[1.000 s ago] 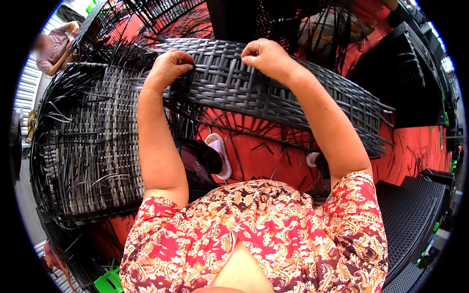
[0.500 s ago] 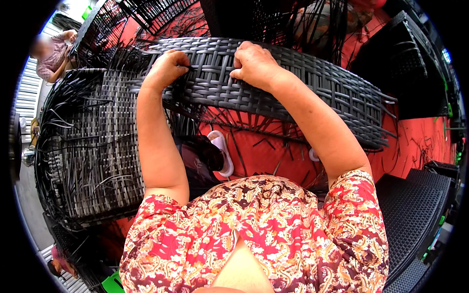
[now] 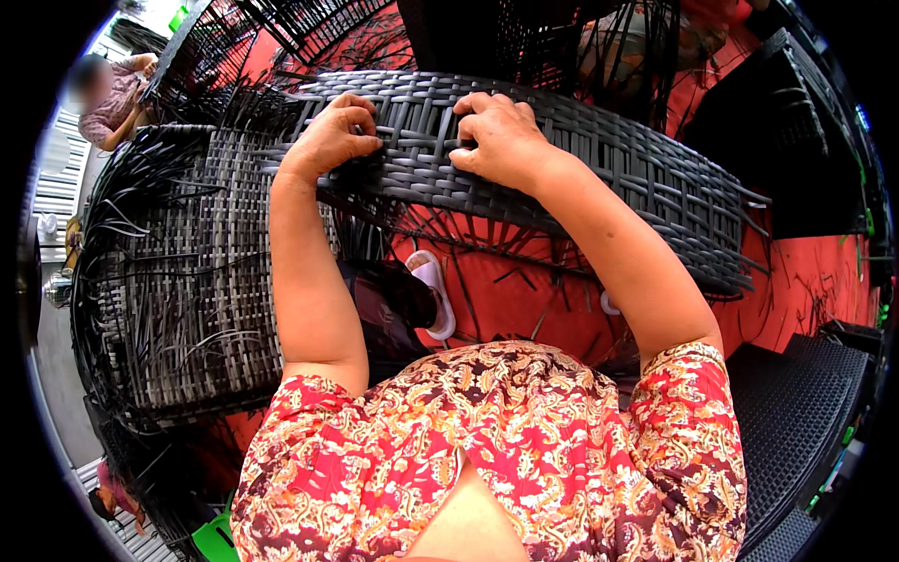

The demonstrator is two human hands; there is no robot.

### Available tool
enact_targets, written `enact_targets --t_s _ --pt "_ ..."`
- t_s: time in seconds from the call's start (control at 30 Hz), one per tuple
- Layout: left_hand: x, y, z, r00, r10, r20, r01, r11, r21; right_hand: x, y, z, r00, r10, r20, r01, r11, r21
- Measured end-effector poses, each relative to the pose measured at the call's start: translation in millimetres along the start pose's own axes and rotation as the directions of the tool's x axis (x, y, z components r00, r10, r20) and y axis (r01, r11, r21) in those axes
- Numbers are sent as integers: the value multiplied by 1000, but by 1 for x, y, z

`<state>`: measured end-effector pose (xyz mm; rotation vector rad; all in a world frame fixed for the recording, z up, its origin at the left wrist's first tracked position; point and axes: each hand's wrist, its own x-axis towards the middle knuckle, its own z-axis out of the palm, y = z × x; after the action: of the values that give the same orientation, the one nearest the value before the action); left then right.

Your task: The person weaves black synthetic strips into a furniture frame, handling the long strips by hand to thread them through the existing lattice.

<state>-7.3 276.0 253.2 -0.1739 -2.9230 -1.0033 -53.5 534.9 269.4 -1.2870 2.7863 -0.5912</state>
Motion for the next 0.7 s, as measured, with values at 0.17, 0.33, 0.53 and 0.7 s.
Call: enact_targets --t_s 0.17,0.33,0.53,0.7 --pt "0 3 -1 996 -17 -88 27 993 115 -17 -9 7 981 -122 -153 94 980 -176" --pt "11 32 9 993 23 -117 -29 998 -55 -21 -11 16 984 -117 -135 84 970 -229" --pt "33 53 47 970 240 -34 -238 970 45 -19 18 2 942 32 -334 139 869 476" --pt "33 56 40 983 181 27 -182 983 33 -62 64 -55 937 275 -214 -100 801 590"
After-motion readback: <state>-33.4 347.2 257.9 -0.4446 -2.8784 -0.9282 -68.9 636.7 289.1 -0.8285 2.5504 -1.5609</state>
